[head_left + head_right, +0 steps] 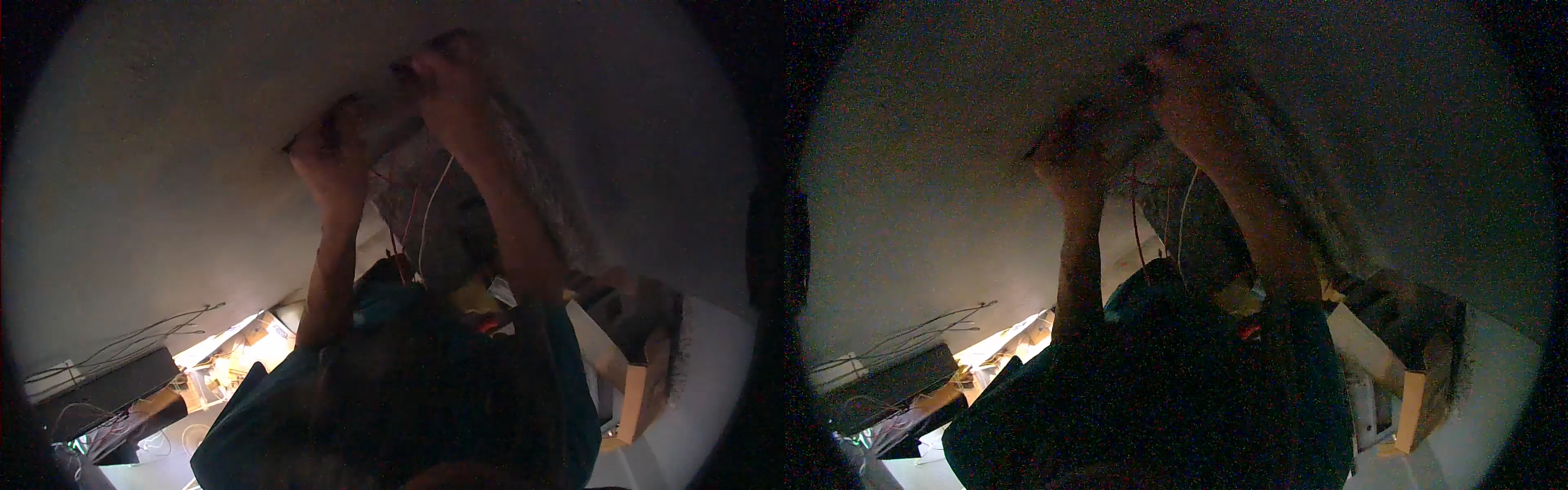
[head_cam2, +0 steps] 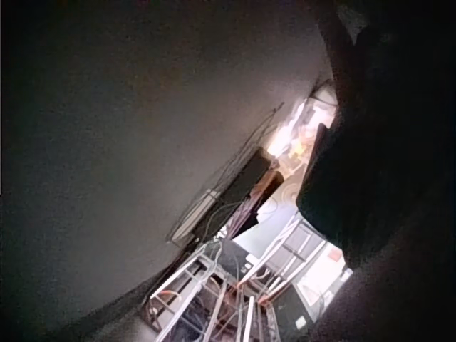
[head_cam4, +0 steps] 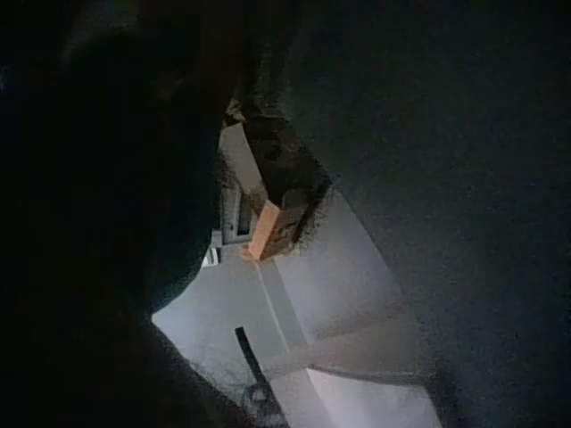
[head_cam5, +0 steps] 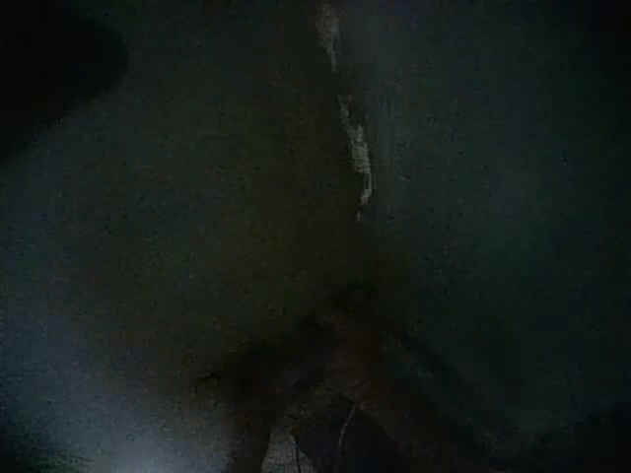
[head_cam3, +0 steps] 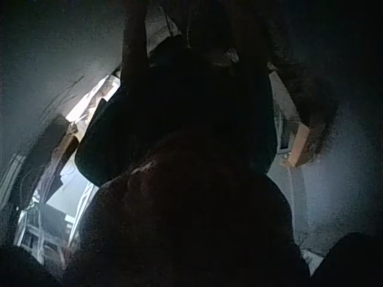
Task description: The person pulls and organizes several electrical wires from a hole in the ceiling while standing in a room under construction.
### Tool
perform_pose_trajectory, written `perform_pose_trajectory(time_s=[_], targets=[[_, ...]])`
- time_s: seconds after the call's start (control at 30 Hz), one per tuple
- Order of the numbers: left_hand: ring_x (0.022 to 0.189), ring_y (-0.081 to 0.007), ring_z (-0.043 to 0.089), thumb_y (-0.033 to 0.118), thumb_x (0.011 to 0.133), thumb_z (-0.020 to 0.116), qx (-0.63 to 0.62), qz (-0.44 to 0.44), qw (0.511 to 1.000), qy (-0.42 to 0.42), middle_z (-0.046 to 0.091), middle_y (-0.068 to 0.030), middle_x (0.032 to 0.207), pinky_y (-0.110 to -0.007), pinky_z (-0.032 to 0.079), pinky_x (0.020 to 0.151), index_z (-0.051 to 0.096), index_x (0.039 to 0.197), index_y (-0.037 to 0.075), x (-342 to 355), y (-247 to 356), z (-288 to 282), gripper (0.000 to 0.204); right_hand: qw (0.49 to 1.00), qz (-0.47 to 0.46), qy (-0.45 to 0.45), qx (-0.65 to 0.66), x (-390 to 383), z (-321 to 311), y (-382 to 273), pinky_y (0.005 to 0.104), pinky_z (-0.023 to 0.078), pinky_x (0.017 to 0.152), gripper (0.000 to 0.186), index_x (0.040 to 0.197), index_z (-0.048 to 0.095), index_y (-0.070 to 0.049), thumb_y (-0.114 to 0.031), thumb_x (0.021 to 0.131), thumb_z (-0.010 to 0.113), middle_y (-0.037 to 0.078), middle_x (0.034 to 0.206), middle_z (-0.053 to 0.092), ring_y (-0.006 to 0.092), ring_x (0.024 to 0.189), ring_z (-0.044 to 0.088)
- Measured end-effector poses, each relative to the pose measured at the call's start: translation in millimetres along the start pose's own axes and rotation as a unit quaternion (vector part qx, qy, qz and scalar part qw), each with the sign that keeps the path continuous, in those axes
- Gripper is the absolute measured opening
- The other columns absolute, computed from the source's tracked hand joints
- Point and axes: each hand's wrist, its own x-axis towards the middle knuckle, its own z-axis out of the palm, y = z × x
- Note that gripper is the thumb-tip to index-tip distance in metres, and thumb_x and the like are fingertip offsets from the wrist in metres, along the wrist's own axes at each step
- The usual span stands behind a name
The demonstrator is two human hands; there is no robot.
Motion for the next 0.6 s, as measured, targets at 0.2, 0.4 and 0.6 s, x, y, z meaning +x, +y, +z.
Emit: perform_pose_trajectory(time_s=[0.2, 0.4, 0.6], targets=[[0.063, -0.0088, 0.058, 0.009, 0.091, 0.067, -0.042, -0.081, 0.995, -0.029, 0.072, -0.0089, 0.080, -0.027, 0.047, 0.056, 0.072, 0.100, -0.008, 4, 5, 4, 0.020, 0.999, 0.013, 0.011, -0.052, -2, -10, -2, 0.0405, 0.051, 0.079, 0.015, 0.102, 0.068, -0.009, -0.012, 0.088, 0.070, 0.014, 0.100, 0.061, 0.0334, 0.091, 0.064], [0.057, -0.0080, 0.052, 0.011, 0.092, 0.066, -0.020, -0.058, 0.998, -0.023, 0.069, -0.0073, 0.076, -0.027, 0.042, 0.050, 0.073, 0.099, -0.008, 5, 2, 1, 0.021, 0.999, 0.046, -0.004, 0.014, -1, -18, -7, 0.0390, 0.051, 0.076, 0.012, 0.100, 0.071, -0.012, -0.009, 0.088, 0.069, 0.013, 0.096, 0.062, 0.0322, 0.089, 0.064], [0.061, -0.0116, 0.060, 0.014, 0.089, 0.068, -0.023, -0.081, 0.996, 0.008, 0.072, -0.0071, 0.078, -0.030, 0.048, 0.055, 0.075, 0.102, -0.001, 1, -3, 5, 0.021, 0.999, 0.009, -0.017, -0.040, 3, -7, -3, 0.0369, 0.052, 0.077, 0.012, 0.098, 0.073, -0.013, -0.009, 0.086, 0.070, 0.010, 0.092, 0.062, 0.0303, 0.087, 0.065]])
